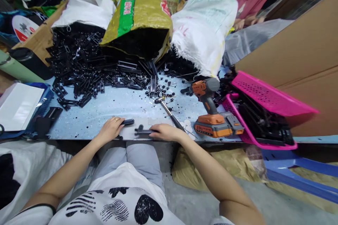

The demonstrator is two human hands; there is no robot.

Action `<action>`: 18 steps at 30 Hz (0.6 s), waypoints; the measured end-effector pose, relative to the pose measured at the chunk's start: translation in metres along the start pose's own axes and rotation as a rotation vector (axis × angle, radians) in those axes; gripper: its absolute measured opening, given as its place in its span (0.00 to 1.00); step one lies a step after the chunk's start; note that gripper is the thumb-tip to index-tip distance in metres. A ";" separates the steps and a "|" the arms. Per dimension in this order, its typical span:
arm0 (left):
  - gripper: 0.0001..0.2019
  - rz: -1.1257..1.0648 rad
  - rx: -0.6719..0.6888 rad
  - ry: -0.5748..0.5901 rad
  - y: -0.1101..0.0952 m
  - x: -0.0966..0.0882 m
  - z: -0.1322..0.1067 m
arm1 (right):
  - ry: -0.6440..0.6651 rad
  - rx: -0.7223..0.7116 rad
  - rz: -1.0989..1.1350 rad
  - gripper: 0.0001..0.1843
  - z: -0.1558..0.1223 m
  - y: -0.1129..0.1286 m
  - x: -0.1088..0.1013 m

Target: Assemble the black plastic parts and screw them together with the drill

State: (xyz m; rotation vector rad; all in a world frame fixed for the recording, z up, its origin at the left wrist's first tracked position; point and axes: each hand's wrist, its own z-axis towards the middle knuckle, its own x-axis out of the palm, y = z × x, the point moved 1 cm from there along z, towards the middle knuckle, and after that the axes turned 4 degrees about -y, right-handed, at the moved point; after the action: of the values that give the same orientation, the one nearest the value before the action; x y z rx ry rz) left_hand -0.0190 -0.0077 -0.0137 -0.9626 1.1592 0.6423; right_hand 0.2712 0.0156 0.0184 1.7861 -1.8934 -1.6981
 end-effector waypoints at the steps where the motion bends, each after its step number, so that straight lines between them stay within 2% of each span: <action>1: 0.16 -0.026 0.005 0.031 -0.002 -0.001 0.004 | -0.015 -0.053 -0.143 0.21 0.003 0.010 0.011; 4: 0.18 -0.070 0.019 0.114 -0.009 -0.003 0.017 | -0.081 -0.096 -0.468 0.22 0.015 0.027 0.030; 8: 0.24 -0.066 0.019 0.153 -0.020 -0.008 0.027 | -0.181 -0.092 -0.649 0.20 0.028 0.031 0.033; 12: 0.34 -0.068 0.023 0.110 -0.023 -0.009 0.024 | -0.236 -0.081 -0.727 0.21 0.028 0.035 0.031; 18: 0.33 -0.116 0.037 -0.014 -0.016 -0.005 0.015 | -0.313 -0.066 -0.818 0.21 0.017 0.061 0.029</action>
State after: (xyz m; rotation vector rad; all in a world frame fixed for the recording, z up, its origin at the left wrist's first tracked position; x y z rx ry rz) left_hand -0.0004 -0.0014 -0.0033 -0.9845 1.0910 0.5318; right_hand 0.2092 -0.0101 0.0356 2.6086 -1.1881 -2.3375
